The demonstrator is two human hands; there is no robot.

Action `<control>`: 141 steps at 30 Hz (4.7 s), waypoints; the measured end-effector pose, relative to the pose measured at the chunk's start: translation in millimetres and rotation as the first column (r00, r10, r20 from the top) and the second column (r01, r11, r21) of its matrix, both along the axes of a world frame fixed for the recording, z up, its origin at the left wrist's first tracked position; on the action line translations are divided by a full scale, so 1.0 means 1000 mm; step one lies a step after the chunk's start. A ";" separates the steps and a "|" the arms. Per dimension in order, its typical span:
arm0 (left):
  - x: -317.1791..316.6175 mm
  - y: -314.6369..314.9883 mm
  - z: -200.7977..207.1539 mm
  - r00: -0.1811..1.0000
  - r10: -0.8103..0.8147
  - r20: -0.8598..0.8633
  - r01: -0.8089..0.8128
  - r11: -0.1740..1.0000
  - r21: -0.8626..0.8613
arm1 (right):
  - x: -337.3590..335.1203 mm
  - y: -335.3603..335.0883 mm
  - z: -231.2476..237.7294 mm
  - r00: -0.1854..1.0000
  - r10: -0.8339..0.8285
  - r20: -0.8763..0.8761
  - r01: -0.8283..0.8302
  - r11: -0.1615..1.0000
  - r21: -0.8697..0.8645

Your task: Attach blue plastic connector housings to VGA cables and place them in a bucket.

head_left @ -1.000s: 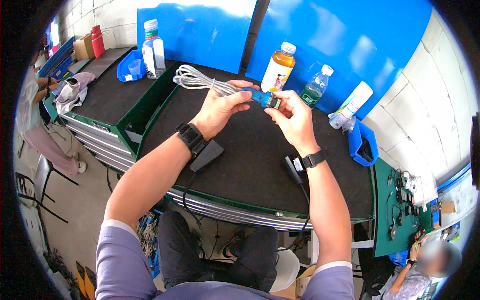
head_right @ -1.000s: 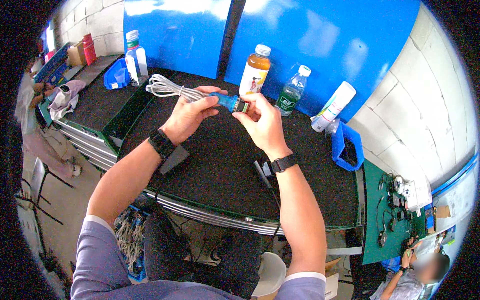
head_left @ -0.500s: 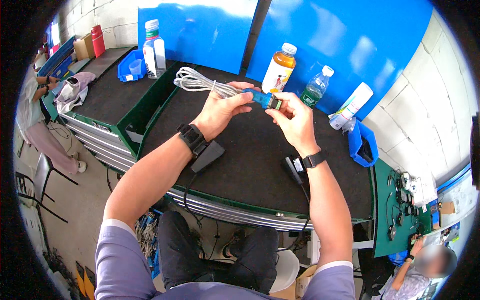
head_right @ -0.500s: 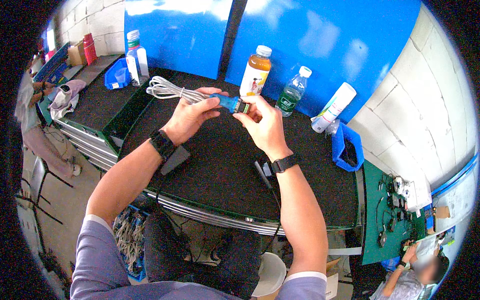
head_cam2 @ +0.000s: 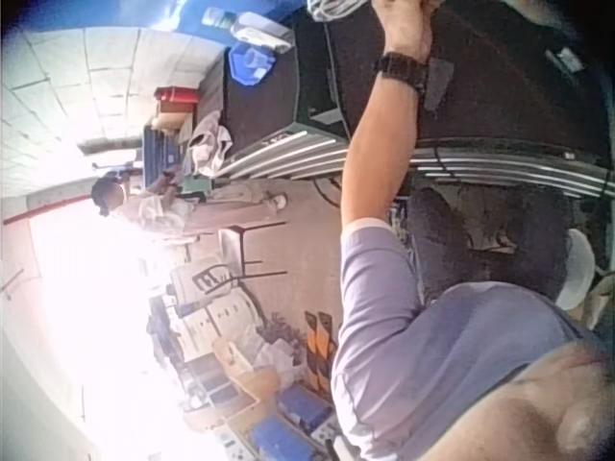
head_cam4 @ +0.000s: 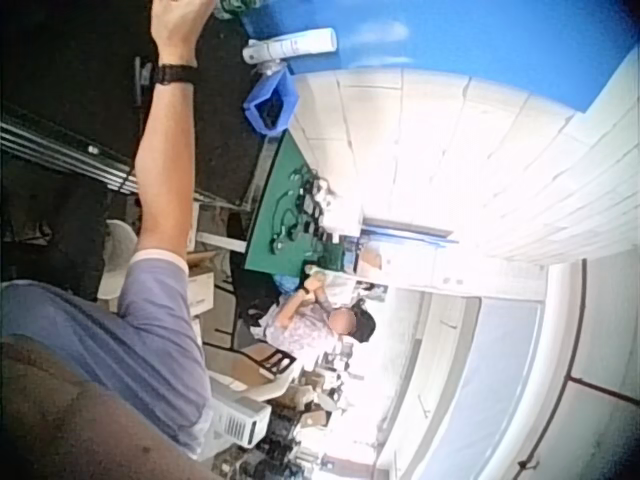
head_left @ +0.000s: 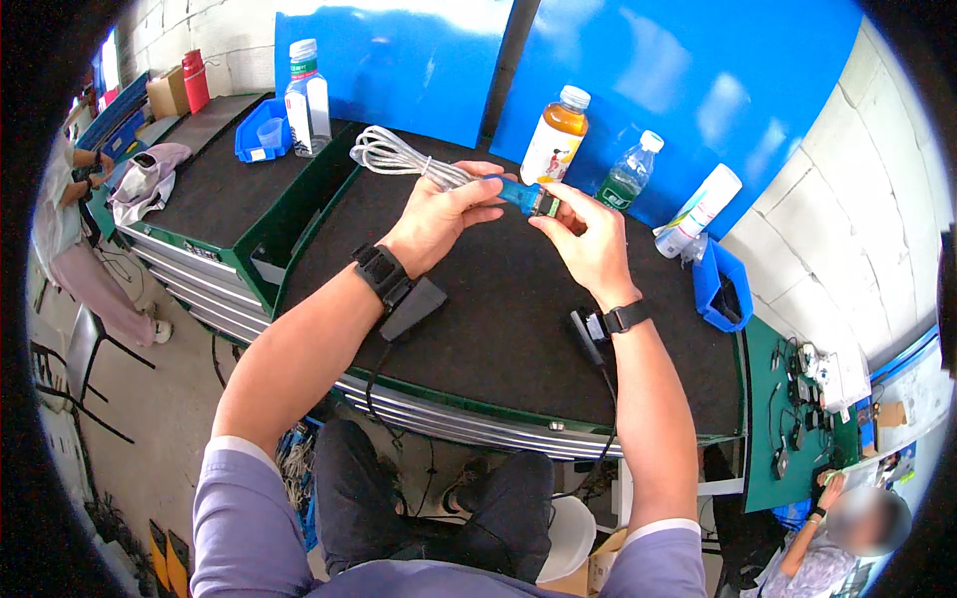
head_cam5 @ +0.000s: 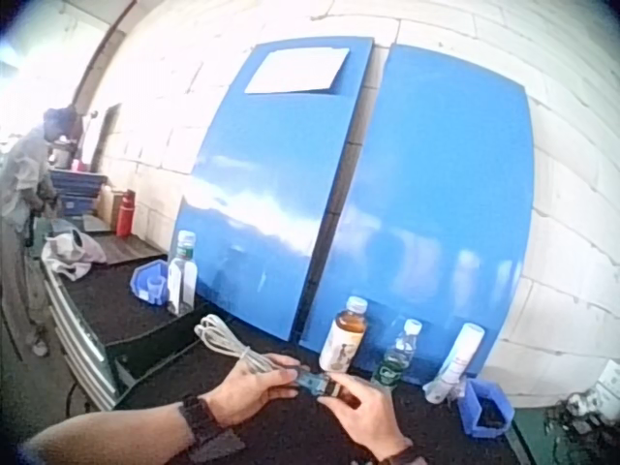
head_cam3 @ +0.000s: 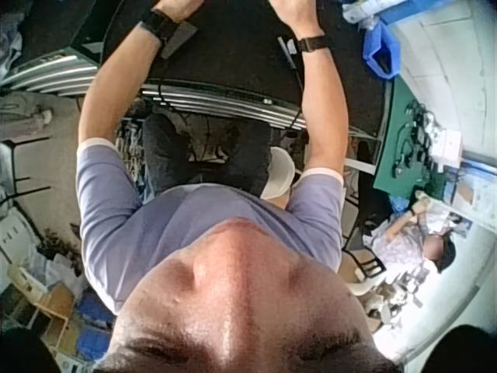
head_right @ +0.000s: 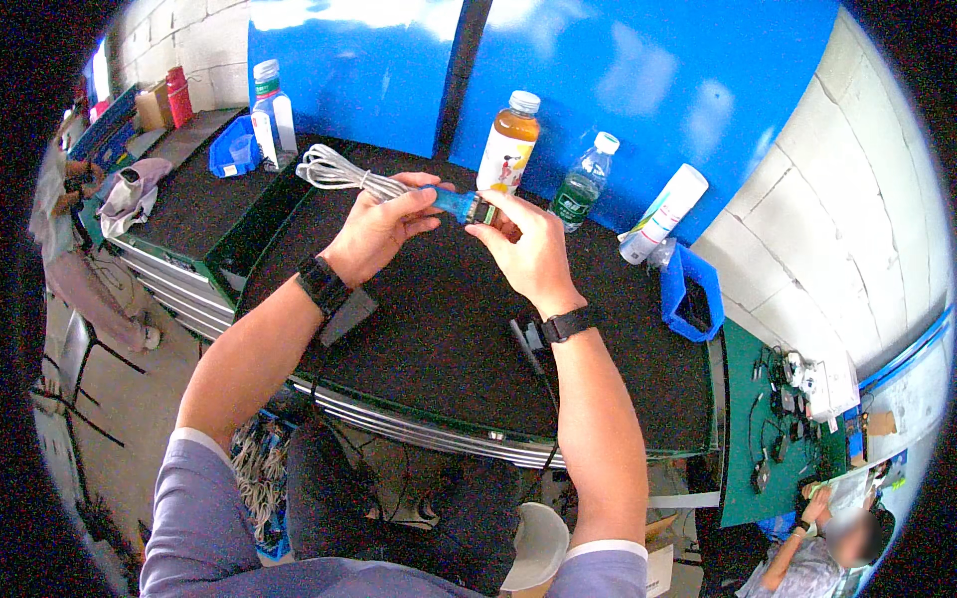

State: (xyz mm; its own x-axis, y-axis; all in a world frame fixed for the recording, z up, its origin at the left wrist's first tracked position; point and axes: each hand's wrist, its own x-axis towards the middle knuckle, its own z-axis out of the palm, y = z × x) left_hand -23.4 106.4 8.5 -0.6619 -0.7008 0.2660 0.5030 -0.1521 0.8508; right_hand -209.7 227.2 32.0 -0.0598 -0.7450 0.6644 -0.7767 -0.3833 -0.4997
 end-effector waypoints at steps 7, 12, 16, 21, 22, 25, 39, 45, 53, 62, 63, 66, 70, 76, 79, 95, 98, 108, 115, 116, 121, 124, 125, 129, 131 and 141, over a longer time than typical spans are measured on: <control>0.001 -0.001 0.000 1.000 0.001 0.009 -0.001 1.000 0.009 | -0.003 0.000 0.006 0.997 0.014 -0.070 -0.014 1.000 -0.003; 0.002 0.001 0.001 0.998 0.043 0.038 -0.042 0.999 -0.015 | 0.005 0.006 0.013 0.985 -0.052 -0.167 0.050 0.999 -0.016; 0.001 -0.001 0.000 0.999 0.026 0.031 -0.025 1.000 -0.017 | -0.003 0.003 0.010 0.987 -0.030 -0.160 0.024 0.999 -0.037; 0.000 0.000 0.001 0.999 0.026 0.037 -0.026 1.000 0.001 | 0.000 0.002 0.010 0.988 -0.038 -0.147 0.039 0.999 0.001; 0.001 0.001 0.001 0.998 0.041 0.040 -0.041 0.999 -0.003 | -0.001 0.003 0.010 0.989 -0.040 -0.146 0.040 0.999 0.001; 0.000 0.001 0.001 0.998 0.048 0.039 -0.047 0.999 -0.009 | -0.001 0.003 0.010 0.974 -0.068 -0.217 0.057 0.997 -0.054; 0.000 0.003 0.001 0.998 0.059 0.032 -0.060 0.998 0.030 | -0.003 0.001 0.012 0.992 0.055 -0.112 -0.057 0.998 -0.017; 0.000 -0.005 -0.004 0.997 0.072 0.033 -0.073 0.996 0.054 | -0.007 0.003 0.013 0.990 -0.071 -0.124 0.060 0.994 -0.091; 0.008 -0.013 0.003 0.988 0.006 -0.154 0.027 0.978 0.209 | -0.028 -0.002 0.005 0.860 0.031 0.509 0.021 0.995 -0.096; 0.007 -0.013 0.001 0.969 -0.166 -0.184 0.195 0.969 0.153 | -0.040 -0.002 0.004 0.512 0.220 0.830 -0.008 0.968 -0.252; 0.008 -0.014 0.001 0.970 -0.165 -0.181 0.194 0.968 0.159 | -0.036 -0.002 0.005 0.510 0.221 0.832 -0.009 0.968 -0.252; 0.009 -0.015 0.000 0.967 -0.172 -0.189 0.207 0.961 0.182 | -0.024 -0.003 0.008 0.451 0.218 0.865 -0.098 0.976 -0.194; 0.010 -0.019 -0.004 0.937 -0.235 -0.259 0.289 0.938 0.194 | -0.010 0.001 0.011 0.526 0.173 0.832 -0.189 0.978 -0.084; 0.011 -0.008 0.001 0.911 -0.257 -0.323 0.346 0.902 0.258 | -0.006 0.002 0.009 0.557 0.249 0.793 -0.276 0.955 -0.106; 0.011 -0.011 0.000 0.894 -0.287 -0.345 0.386 0.885 0.262 | -0.007 0.004 0.010 0.439 0.331 0.835 -0.413 0.900 -0.140; 0.010 -0.014 -0.003 0.900 -0.284 -0.330 0.381 0.880 0.283 | 0.006 0.015 0.015 0.196 0.448 0.873 -0.735 0.656 -0.172; 0.009 -0.012 -0.002 0.897 -0.298 -0.326 0.388 0.884 0.259 | 0.005 0.015 0.014 0.215 0.430 0.877 -0.730 0.667 -0.148; 0.006 -0.010 0.000 0.943 -0.239 -0.232 0.282 0.943 0.176 | 0.006 0.002 0.007 0.583 0.360 0.728 -0.471 0.880 -0.057; 0.005 -0.008 0.001 0.974 -0.113 -0.197 0.140 0.982 0.125 | 0.013 0.002 0.006 0.776 0.252 0.578 -0.290 0.957 -0.028; 0.005 -0.007 0.002 0.976 -0.109 -0.189 0.132 0.984 0.116 | 0.013 0.002 0.005 0.777 0.253 0.577 -0.291 0.956 -0.027; 0.004 -0.006 0.002 0.980 -0.089 -0.178 0.110 0.988 0.109 | 0.012 0.000 0.001 0.817 0.247 0.521 -0.274 0.961 -0.026; 0.004 -0.004 0.004 0.986 -0.053 -0.160 0.070 0.992 0.103 | 0.010 0.001 -0.001 0.857 0.222 0.465 -0.258 0.966 0.016; 0.004 -0.003 0.004 0.989 -0.032 -0.148 0.048 0.993 0.104 | 0.010 0.001 -0.001 0.857 0.220 0.465 -0.257 0.966 0.016; 0.003 -0.003 0.003 0.990 -0.023 -0.140 0.035 0.995 0.089 | 0.010 0.000 0.000 0.840 0.234 0.489 -0.251 0.967 -0.031; 0.003 -0.004 0.002 0.989 -0.010 -0.144 0.023 0.996 0.086 | 0.011 -0.001 0.000 0.840 0.235 0.489 -0.255 0.967 -0.027; 0.004 -0.006 0.000 0.995 -0.042 -0.092 0.046 0.998 0.045 | 0.009 -0.001 -0.003 0.872 0.210 0.442 -0.237 0.971 0.007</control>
State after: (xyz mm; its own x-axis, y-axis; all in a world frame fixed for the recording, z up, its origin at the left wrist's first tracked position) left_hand -19.6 100.7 8.8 -0.6669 -0.6847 0.2942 0.5701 -0.2146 0.7930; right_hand -200.9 226.6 29.0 -0.1597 -0.8103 0.5639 -0.3722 -0.4796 -0.7946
